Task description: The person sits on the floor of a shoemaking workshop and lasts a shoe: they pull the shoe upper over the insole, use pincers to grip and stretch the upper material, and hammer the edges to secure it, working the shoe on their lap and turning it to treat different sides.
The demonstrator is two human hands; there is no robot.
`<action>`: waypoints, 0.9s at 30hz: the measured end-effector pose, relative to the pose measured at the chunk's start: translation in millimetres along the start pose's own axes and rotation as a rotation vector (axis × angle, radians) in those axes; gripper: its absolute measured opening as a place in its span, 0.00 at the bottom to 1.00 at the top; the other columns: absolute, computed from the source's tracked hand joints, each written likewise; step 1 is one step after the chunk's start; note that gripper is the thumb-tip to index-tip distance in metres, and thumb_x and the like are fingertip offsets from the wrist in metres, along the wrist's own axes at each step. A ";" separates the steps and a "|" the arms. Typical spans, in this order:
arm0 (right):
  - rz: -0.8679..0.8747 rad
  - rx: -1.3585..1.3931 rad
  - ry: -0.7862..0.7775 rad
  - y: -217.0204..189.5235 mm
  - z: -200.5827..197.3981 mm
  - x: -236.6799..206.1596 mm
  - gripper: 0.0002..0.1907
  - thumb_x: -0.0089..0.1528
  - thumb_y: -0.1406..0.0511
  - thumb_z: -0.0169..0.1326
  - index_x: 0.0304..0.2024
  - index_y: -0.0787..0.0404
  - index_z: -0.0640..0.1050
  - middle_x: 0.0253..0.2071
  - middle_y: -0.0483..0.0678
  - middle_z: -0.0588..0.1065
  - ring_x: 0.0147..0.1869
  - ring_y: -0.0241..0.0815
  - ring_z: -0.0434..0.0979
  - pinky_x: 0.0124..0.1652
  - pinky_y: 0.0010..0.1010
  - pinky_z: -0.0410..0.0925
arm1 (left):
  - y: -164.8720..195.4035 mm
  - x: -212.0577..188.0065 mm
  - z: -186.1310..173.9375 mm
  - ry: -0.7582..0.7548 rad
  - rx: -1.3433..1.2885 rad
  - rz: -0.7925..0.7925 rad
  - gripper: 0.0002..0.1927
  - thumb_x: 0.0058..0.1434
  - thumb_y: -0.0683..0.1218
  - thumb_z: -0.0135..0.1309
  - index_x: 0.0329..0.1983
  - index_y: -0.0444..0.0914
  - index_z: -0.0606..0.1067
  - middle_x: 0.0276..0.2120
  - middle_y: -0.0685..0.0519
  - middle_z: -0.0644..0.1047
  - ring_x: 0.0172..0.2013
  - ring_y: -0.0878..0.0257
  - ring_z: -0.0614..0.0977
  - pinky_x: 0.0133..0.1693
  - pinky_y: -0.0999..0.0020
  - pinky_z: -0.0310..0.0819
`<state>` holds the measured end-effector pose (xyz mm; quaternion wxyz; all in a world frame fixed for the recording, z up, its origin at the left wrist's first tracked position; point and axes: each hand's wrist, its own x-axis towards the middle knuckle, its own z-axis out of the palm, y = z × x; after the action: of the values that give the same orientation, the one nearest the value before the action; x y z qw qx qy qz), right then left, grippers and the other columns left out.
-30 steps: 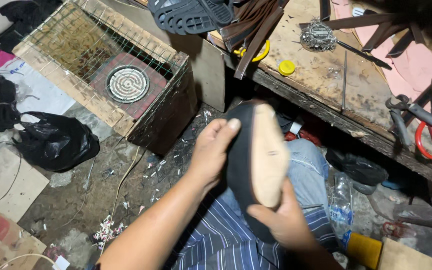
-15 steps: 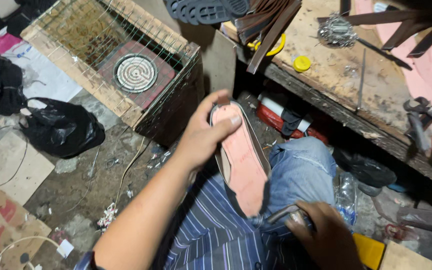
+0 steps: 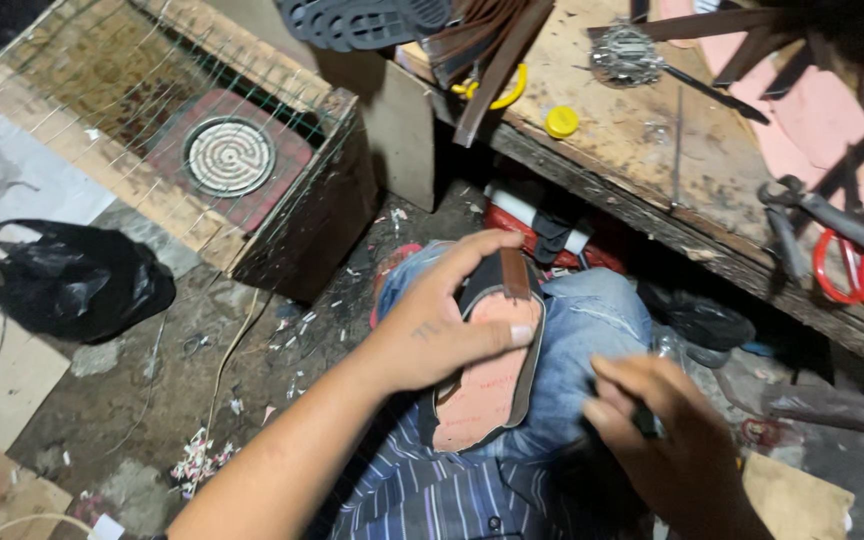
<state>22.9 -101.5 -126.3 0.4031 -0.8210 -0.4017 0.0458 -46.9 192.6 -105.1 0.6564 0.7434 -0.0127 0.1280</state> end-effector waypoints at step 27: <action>-0.271 0.602 0.033 -75.6 -17.3 57.4 0.32 0.54 0.67 0.65 0.59 0.68 0.70 0.60 0.58 0.71 0.65 0.50 0.74 0.65 0.40 0.67 | 58.9 -18.2 7.0 -0.074 0.317 0.273 0.47 0.50 0.49 0.71 0.71 0.35 0.63 0.67 0.41 0.71 0.70 0.45 0.72 0.75 0.53 0.62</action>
<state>21.4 -45.7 -47.6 0.6368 -0.6045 -0.4691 0.0950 -74.3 174.9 -52.4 0.5068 0.8329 -0.1172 0.1888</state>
